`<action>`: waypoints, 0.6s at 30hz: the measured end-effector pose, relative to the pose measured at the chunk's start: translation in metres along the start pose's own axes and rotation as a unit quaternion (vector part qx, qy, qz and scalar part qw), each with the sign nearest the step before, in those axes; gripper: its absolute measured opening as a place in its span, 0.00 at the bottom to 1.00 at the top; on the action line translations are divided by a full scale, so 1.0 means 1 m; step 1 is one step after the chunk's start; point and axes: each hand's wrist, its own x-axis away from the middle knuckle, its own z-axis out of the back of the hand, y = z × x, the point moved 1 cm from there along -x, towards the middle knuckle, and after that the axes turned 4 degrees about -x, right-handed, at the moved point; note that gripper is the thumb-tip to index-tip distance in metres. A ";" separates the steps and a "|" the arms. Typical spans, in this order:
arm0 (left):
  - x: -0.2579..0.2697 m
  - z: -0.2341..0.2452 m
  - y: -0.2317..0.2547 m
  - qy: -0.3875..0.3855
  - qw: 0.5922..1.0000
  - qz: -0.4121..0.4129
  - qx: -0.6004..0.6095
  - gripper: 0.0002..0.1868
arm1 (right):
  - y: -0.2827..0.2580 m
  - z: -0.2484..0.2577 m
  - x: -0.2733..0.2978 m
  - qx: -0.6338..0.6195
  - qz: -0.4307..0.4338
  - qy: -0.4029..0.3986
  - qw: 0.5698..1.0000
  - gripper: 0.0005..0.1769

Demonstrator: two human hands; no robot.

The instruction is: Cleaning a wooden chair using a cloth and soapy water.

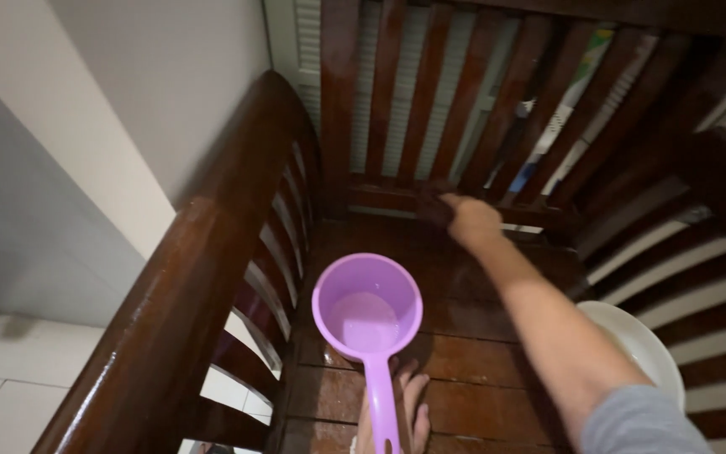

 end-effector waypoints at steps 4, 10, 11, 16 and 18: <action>-0.008 0.009 0.019 -0.028 0.976 -0.086 -0.199 0.22 | 0.069 0.043 0.017 0.029 -0.100 -0.009 0.994 0.29; -0.013 0.013 0.032 -0.067 0.974 -0.038 -0.214 0.22 | 0.182 0.011 0.000 0.134 -0.074 -0.232 0.960 0.50; -0.014 0.014 0.036 -0.076 0.974 -0.028 -0.214 0.22 | 0.183 0.006 0.005 0.144 -0.068 -0.323 0.933 0.63; -0.011 0.014 0.032 -0.056 0.978 -0.030 -0.196 0.21 | 0.163 -0.067 0.031 0.077 -0.126 -0.316 0.937 0.52; -0.007 0.012 0.029 -0.051 0.981 -0.037 -0.185 0.21 | 0.152 -0.081 0.049 0.027 -0.145 -0.258 0.955 0.49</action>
